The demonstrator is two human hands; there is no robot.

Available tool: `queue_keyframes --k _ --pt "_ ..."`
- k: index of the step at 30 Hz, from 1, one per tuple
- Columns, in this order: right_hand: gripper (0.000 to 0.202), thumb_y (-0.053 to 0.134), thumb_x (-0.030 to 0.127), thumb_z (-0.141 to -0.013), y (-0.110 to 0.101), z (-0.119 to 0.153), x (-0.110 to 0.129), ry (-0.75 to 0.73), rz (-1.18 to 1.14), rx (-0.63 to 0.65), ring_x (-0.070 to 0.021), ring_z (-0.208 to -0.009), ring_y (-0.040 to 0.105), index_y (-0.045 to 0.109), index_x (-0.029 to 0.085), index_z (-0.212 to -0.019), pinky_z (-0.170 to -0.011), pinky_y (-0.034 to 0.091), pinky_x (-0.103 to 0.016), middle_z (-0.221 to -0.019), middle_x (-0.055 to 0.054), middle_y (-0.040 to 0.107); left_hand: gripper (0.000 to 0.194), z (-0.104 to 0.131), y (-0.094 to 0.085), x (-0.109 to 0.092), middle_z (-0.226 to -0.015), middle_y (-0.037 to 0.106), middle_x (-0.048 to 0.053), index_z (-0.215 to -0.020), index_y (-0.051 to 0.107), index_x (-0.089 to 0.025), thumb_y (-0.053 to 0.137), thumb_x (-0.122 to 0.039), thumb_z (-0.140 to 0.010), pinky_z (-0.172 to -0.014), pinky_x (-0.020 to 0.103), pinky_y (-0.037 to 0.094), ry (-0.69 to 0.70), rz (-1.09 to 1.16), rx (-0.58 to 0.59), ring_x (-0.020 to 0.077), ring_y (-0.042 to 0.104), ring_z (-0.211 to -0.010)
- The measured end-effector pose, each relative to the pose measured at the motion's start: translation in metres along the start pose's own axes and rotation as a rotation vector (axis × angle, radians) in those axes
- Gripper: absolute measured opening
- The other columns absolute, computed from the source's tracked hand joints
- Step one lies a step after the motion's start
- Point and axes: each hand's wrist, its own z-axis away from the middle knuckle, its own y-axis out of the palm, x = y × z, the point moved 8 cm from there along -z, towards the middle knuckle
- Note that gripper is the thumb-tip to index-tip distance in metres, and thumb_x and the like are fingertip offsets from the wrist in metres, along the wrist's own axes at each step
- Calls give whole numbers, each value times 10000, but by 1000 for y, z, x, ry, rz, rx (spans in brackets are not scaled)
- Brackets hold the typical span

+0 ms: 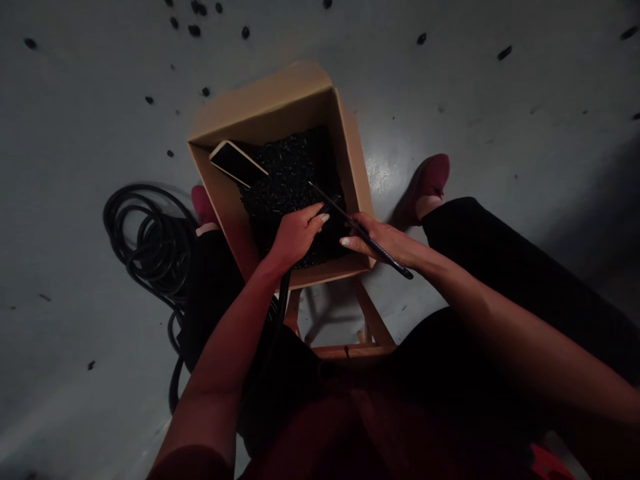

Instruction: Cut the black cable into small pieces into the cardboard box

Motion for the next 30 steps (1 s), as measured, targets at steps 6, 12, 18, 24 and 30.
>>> queue_keyframes --k 6,12,18,24,30 --pt "471 449 612 -869 0 -1 0 -36 63 -116 -249 -846 601 500 187 -1065 -701 431 -331 -944 -92 625 253 -1 2 1 -654 542 -26 -764 607 -146 448 -292 -896 -641 217 345 7 -14 1 93 464 -622" --pt "348 422 543 -901 2 -3 -4 -37 97 -172 -209 -762 583 487 210 -977 -638 386 -290 -840 -49 611 257 -2 3 1 -658 555 -22 -789 630 -139 445 -281 -897 -653 217 350 3 -19 9 90 471 -618" --pt "327 419 538 -904 2 -4 -6 -24 129 -179 -203 -730 579 479 218 -939 -612 365 -277 -782 -35 601 255 -1 3 4 -600 507 -36 -773 620 -137 451 -281 -898 -617 210 343 -37 19 19 80 450 -577" --pt "338 430 544 -898 1 -5 -7 7 150 -187 -201 -695 567 491 216 -955 -587 354 -276 -755 -36 596 199 -1 14 17 -617 481 -40 -761 558 -149 490 -285 -890 -509 203 308 -135 259 65 57 392 -494" --pt "345 443 528 -896 -4 -3 -2 -57 164 -219 -216 -747 583 510 206 -1001 -638 392 -294 -844 -57 623 251 5 38 22 -648 491 -23 -903 539 -143 489 -389 -920 -458 180 347 -379 927 205 62 443 -493"
